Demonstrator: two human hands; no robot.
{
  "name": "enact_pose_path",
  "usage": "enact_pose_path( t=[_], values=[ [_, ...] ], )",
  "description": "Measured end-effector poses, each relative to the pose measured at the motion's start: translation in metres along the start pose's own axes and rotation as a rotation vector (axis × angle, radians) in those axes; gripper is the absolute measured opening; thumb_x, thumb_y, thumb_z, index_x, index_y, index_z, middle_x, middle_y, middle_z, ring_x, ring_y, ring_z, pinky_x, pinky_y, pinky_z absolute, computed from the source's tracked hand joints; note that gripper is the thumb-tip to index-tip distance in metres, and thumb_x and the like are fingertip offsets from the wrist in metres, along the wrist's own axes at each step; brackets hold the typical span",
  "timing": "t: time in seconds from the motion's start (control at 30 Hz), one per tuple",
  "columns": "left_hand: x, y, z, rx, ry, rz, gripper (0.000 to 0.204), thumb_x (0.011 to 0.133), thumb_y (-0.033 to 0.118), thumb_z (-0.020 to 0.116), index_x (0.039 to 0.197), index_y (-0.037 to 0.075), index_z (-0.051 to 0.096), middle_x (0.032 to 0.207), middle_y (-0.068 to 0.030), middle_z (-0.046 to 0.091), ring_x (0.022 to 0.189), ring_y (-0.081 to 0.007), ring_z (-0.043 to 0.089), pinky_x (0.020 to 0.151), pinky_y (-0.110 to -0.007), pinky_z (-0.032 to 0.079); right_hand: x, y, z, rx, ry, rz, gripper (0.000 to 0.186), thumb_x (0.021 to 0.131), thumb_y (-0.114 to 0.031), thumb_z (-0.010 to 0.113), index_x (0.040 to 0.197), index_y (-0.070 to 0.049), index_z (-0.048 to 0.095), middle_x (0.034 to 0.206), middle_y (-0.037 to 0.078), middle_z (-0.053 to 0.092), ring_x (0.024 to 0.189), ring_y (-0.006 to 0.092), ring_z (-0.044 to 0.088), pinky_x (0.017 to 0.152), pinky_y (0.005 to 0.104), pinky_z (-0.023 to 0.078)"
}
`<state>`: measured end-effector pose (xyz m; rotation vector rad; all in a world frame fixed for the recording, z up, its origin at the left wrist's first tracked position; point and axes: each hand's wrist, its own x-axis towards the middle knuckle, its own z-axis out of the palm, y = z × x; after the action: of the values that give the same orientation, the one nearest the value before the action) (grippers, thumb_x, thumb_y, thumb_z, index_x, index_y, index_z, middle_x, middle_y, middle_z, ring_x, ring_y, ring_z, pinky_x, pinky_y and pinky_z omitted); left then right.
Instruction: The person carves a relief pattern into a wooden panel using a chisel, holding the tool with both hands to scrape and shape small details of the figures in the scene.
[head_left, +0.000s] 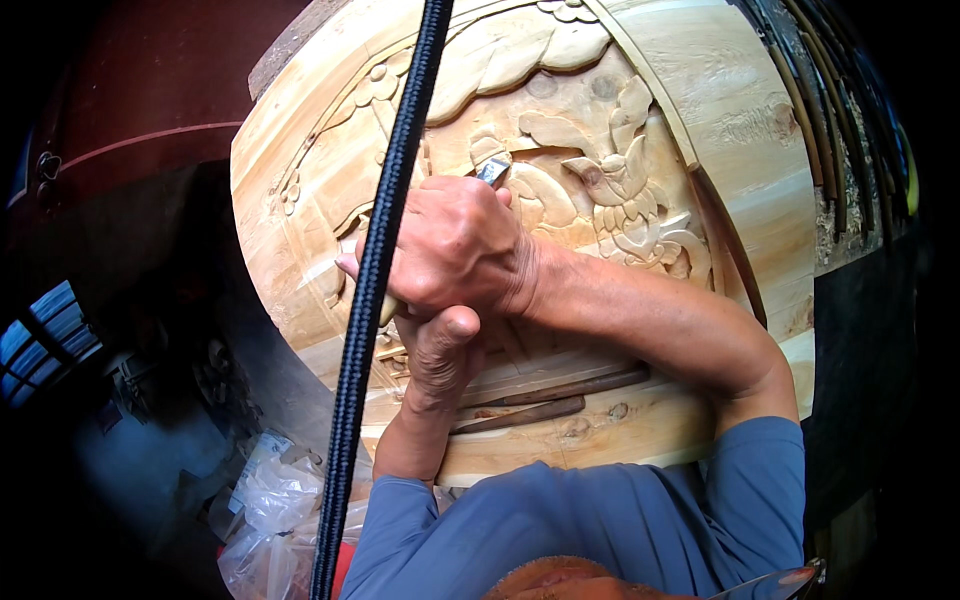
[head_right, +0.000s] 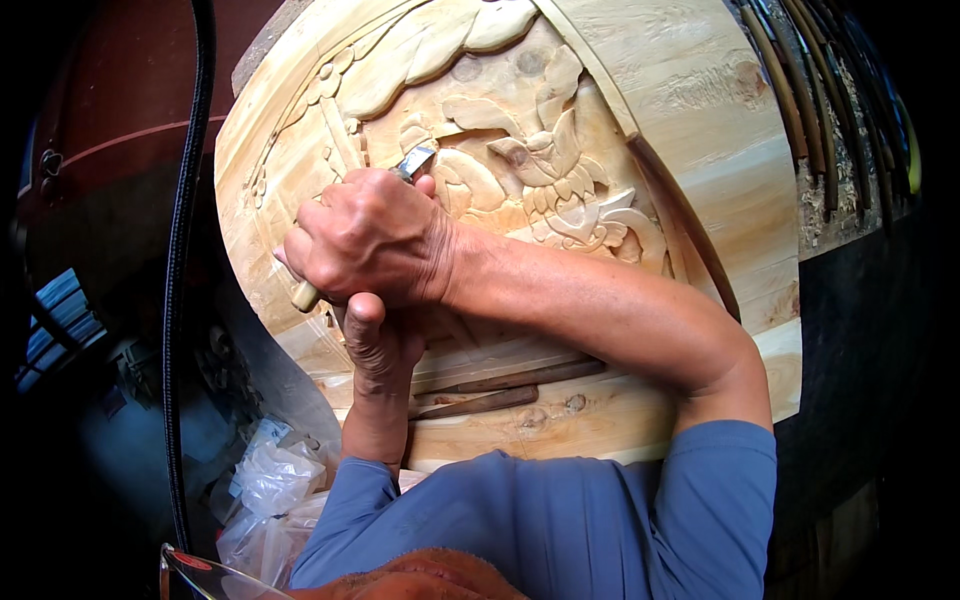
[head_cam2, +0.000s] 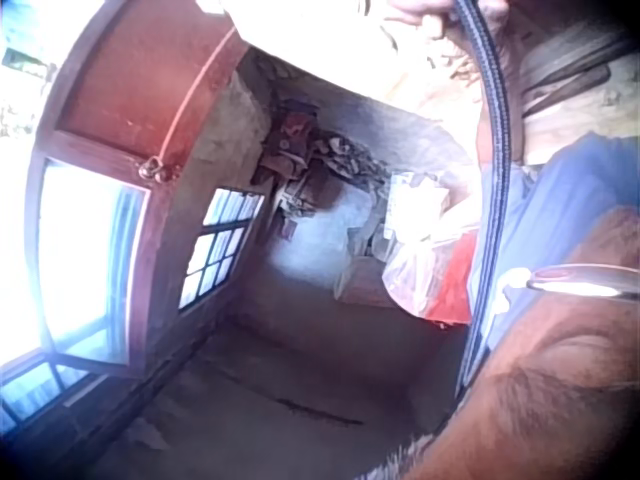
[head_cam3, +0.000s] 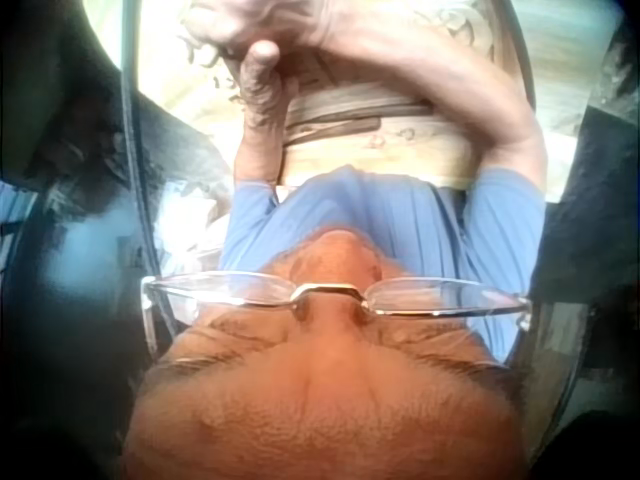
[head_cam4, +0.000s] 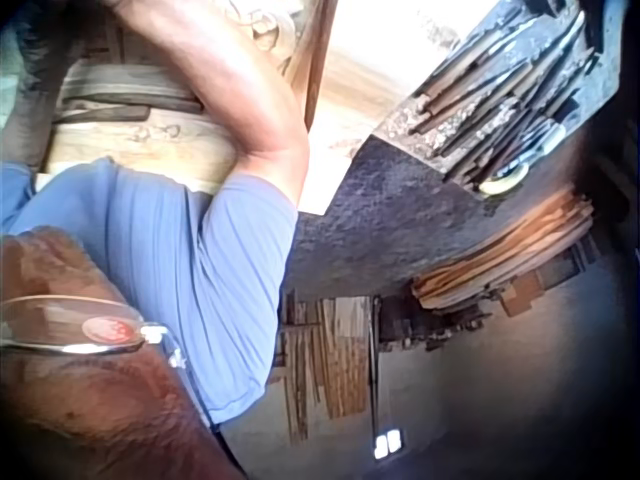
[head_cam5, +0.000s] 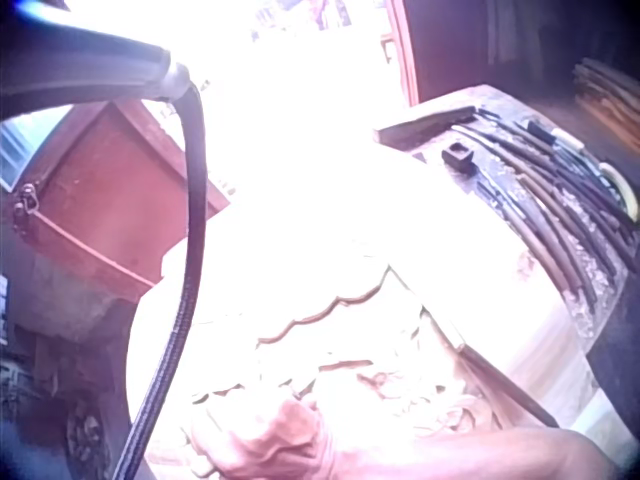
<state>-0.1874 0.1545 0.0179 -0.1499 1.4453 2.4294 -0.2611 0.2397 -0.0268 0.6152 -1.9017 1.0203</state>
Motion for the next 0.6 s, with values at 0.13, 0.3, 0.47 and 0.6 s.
enact_pose_path(
  t=[0.13, 0.3, 0.47, 0.6],
  values=[
    [0.001, 0.002, 0.004, 0.018, 0.0, 0.037, 0.118, 0.072, 0.038, 0.104, 0.163, 0.004, 0.036, 0.16, -0.0288, 0.05, 0.151, -0.0421, 0.05, 0.132, -0.053, 0.037, -0.002, 0.003, 0.007, -0.024, 0.035, -0.023, 0.022, 0.079, -0.018, 0.089, 0.075, -0.007, 0.07, 0.066, 0.004, 0.061, 0.058, 0.0223, 0.066, 0.048, 0.0362, 0.052],
    [0.001, 0.002, 0.002, 0.015, 0.011, 0.022, 0.119, 0.07, 0.036, 0.106, 0.162, 0.004, 0.037, 0.16, -0.0254, 0.051, 0.15, -0.0414, 0.051, 0.132, -0.053, 0.037, 0.009, -0.003, -0.01, 0.006, -0.031, 0.021, 0.019, 0.079, -0.016, 0.087, 0.077, -0.007, 0.071, 0.066, 0.003, 0.062, 0.057, 0.0219, 0.067, 0.047, 0.0362, 0.051],
    [0.001, 0.0, -0.009, -0.001, 0.007, -0.015, 0.118, 0.069, 0.034, 0.107, 0.161, 0.006, 0.038, 0.157, -0.0185, 0.053, 0.149, -0.0372, 0.052, 0.131, -0.052, 0.038, 0.011, -0.004, -0.011, 0.016, -0.022, 0.043, 0.017, 0.078, -0.015, 0.084, 0.074, -0.009, 0.068, 0.064, 0.001, 0.058, 0.056, 0.02, 0.065, 0.046, 0.0351, 0.051],
    [0.001, 0.004, -0.007, 0.015, 0.019, -0.01, 0.118, 0.068, 0.033, 0.107, 0.161, 0.009, 0.039, 0.155, -0.0127, 0.054, 0.148, -0.0339, 0.052, 0.13, -0.051, 0.04, 0.012, -0.003, -0.01, 0.032, -0.031, 0.045, 0.019, 0.076, -0.016, 0.08, 0.071, -0.011, 0.063, 0.062, -0.001, 0.05, 0.054, 0.0185, 0.062, 0.046, 0.0341, 0.049]
  ],
)
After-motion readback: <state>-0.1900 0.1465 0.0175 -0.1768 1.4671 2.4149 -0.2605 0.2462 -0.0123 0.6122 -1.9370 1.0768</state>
